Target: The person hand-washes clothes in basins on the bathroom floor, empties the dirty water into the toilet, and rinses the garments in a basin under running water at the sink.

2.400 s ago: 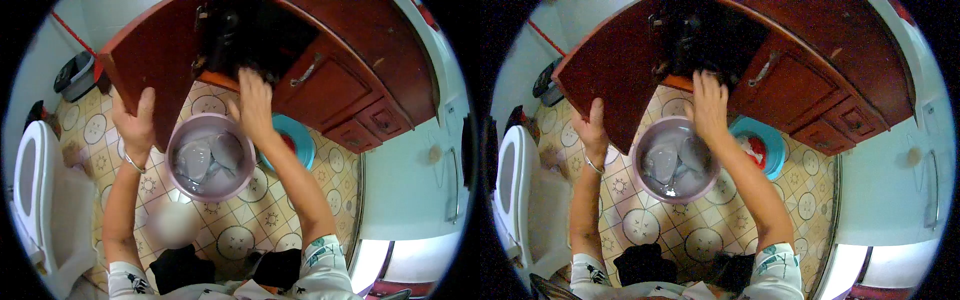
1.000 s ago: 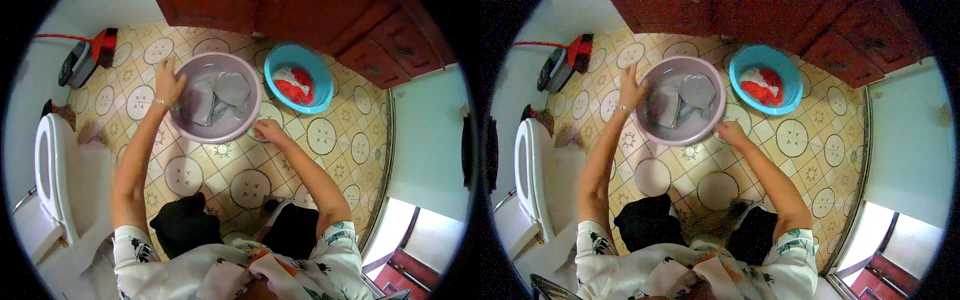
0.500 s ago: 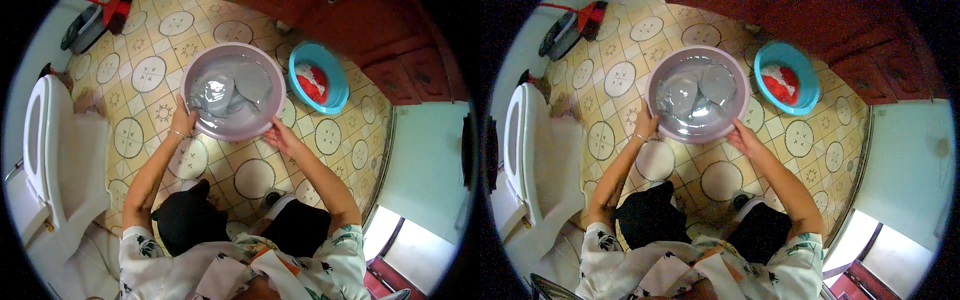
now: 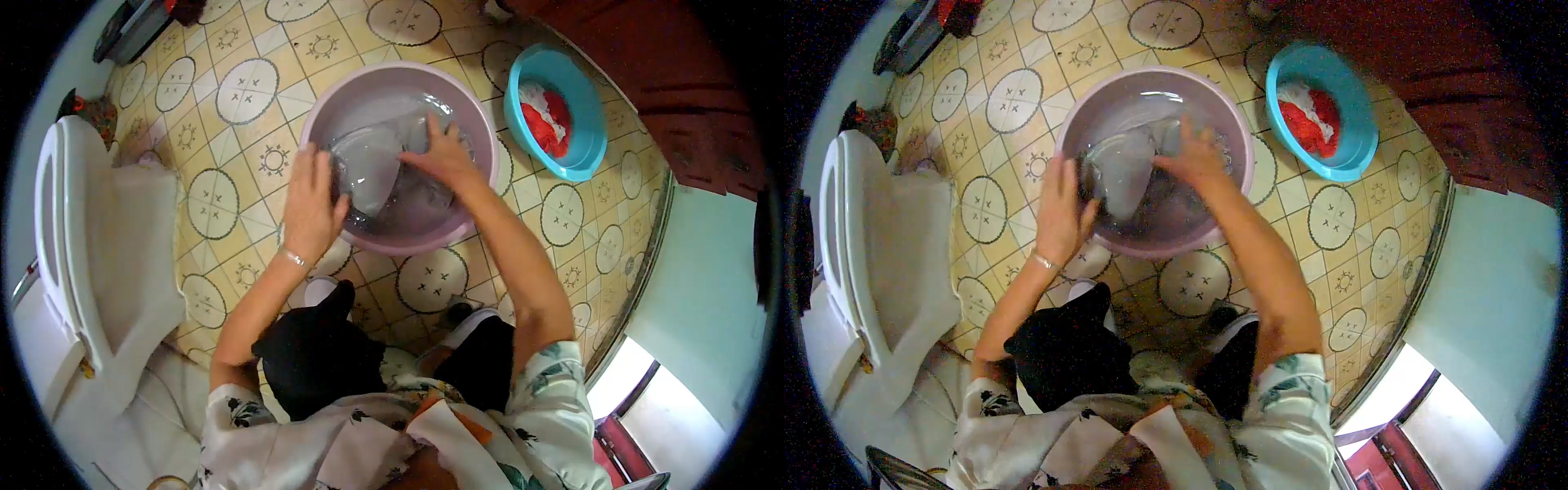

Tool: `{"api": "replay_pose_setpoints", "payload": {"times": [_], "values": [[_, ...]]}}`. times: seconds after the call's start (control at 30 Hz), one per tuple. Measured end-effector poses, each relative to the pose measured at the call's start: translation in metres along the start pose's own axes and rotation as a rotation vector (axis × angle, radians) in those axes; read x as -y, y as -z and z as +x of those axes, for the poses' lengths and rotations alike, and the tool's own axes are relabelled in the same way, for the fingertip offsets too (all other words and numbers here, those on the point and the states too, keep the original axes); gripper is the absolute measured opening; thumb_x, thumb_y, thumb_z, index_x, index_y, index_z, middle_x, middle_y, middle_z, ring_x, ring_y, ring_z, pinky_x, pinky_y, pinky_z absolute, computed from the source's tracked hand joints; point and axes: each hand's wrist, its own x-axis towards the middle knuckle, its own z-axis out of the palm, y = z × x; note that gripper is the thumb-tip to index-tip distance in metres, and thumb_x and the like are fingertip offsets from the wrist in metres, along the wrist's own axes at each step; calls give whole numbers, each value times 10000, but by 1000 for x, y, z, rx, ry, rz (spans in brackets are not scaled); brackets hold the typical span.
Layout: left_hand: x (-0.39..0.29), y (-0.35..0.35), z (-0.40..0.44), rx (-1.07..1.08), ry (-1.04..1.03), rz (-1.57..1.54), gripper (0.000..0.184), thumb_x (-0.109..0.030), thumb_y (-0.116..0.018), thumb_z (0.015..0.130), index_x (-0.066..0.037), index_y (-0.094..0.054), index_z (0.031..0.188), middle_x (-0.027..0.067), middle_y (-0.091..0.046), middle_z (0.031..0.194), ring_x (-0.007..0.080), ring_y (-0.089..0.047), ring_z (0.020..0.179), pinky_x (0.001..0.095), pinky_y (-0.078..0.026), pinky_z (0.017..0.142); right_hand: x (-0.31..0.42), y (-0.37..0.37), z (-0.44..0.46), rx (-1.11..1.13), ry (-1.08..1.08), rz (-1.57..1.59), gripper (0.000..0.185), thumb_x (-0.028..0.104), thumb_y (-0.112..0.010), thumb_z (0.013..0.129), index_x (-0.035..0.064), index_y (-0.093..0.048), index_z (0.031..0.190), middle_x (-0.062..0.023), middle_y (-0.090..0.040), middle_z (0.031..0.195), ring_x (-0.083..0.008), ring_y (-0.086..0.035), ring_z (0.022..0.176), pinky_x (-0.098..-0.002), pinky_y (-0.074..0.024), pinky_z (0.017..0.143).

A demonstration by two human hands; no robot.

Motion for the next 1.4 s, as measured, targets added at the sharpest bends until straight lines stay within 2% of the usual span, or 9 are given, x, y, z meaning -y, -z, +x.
{"api": "replay_pose_setpoints", "payload": {"times": [0.23,0.4,0.47,0.57,0.9,0.97,1.07,1.13,1.4], "values": [[-12,-57,47,691,-9,541,779,-456,-616,739,-219,-239,1378,163,-139,1442,371,-109,1328,623,-200,967,7,-53,22,103,-22,-99,793,407,-685,686,240,-295,1356,-242,-121,1409,-545,-193,1219,-702,-258,881],[-5,-99,68,1024,124,504,797,-509,-568,757,-232,-184,1398,109,-79,1468,345,-89,1339,653,-202,956,0,-75,28,71,-35,-216,694,328,-639,740,227,-311,1343,-216,-103,1425,-522,-144,1251,-679,-276,894],[-1,-110,77,1204,-106,651,695,-439,-468,836,-207,-148,1407,126,-95,1463,376,-77,1337,615,-187,982,4,-68,28,54,-56,-299,726,324,-654,730,216,-287,1348,-213,-115,1424,-516,-119,1265,-666,-287,900],[-11,-119,79,1010,153,439,730,-427,-502,811,-179,-159,1405,139,-131,1455,389,-102,1329,582,-177,1009,5,-67,29,144,-39,-353,663,279,-592,771,211,-279,1352,-224,-96,1424,-532,-77,1264,-653,-299,905],[0,-123,66,1054,6,590,755,-409,-552,753,-134,-238,1382,231,-207,1408,410,-160,1304,505,-251,1011,-16,-99,22,-197,62,-169,536,207,-464,805,188,-351,1329,-298,-223,1364,-547,-295,1172,-567,-369,901],[17,-116,62,819,560,-385,653,-434,-552,773,-112,-388,1317,129,-306,1395,322,-233,1298,511,-201,1027,-16,-96,8,-254,64,-42,505,145,-444,803,167,-391,1305,-303,-258,1345,-542,-338,1144,-556,-388,886],[44,-132,41,413,760,-706,789,-554,-524,734,-128,-300,1359,151,-287,1401,338,-268,1283,559,-228,988,-3,-76,-13,-162,-5,-98,441,25,-406,776,110,-494,1200,-303,-402,1234,-475,-424,1099,-483,-424,861],[30,-116,44,465,900,-963,807,-601,-502,730,-137,-300,1360,129,-327,1381,344,-337,1235,575,-260,954,4,-69,-21,-89,-15,465,376,-8,-427,761,58,-531,1116,-276,-491,1130,-394,-456,1094,-447,-441,814],[-5,-42,60,484,1164,-1794,630,-596,-432,810,-72,-528,1147,139,-544,1158,296,-504,1067,427,-394,918,82,-25,-95,-374,543,444,251,13,-495,685,19,-554,929,-170,-532,931,-354,-487,913,-432,-394,760]]}}
